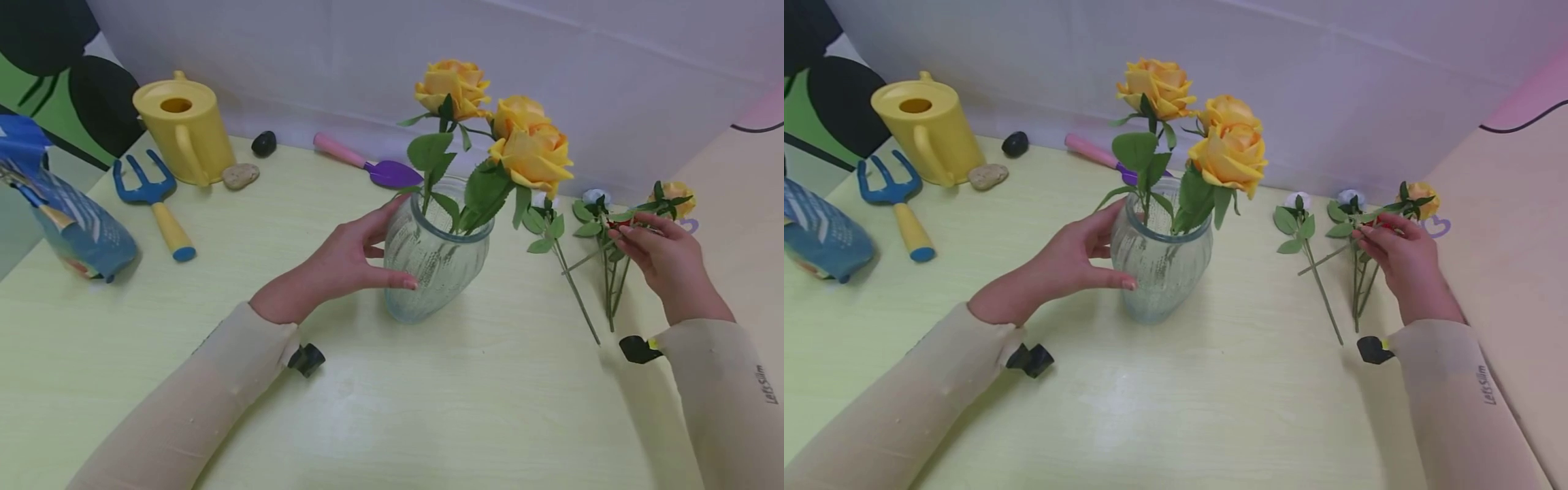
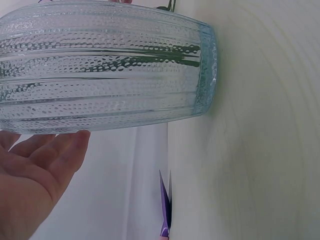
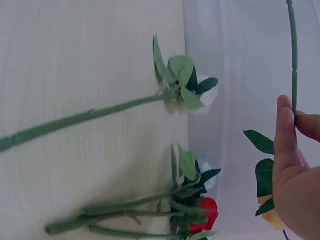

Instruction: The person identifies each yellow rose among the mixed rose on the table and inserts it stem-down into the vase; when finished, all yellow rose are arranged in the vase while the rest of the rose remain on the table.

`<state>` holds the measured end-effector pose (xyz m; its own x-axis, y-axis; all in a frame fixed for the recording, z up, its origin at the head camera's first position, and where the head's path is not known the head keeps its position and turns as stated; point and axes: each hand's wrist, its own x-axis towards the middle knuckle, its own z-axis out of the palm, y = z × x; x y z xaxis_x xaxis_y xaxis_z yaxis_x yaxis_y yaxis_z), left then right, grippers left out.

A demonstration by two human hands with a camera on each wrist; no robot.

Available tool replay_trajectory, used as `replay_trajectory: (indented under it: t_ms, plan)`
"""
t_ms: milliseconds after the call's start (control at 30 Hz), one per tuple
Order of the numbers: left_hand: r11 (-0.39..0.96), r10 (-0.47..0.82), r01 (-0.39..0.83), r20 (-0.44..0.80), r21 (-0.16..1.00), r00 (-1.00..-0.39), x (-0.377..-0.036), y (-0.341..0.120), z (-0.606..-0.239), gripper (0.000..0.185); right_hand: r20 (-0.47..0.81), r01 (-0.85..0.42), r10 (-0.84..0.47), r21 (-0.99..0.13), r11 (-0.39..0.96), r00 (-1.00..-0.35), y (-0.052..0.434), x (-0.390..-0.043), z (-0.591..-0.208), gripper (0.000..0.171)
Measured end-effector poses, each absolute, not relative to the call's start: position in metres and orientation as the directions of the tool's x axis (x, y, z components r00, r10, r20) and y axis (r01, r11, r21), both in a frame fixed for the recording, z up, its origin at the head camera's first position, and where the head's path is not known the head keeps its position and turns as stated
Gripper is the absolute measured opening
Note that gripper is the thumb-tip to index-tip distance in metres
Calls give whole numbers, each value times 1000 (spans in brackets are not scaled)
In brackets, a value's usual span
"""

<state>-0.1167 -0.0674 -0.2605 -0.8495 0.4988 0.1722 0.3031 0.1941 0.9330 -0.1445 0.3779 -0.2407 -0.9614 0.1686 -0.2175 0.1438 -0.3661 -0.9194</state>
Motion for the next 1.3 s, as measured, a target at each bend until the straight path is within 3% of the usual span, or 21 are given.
replay_trajectory:
  t_ms: [333,733,933,1300]
  plan:
    - [199,500,306,172,931,-849,-117,-68,-261,102,-29,-48,213,-937,-347,-977,327,-135,-220,41]
    - [193,501,309,177,931,-847,-118,-67,-262,102,240,-358,282,-775,-520,-929,258,-111,-183,40]
    - [185,502,310,181,933,-846,-117,-68,-263,101,282,-439,348,-707,-555,-894,233,-107,-172,38]
    - [190,500,304,175,933,-849,-116,-68,-260,102,311,-485,401,-739,-468,-862,220,-112,-176,38]
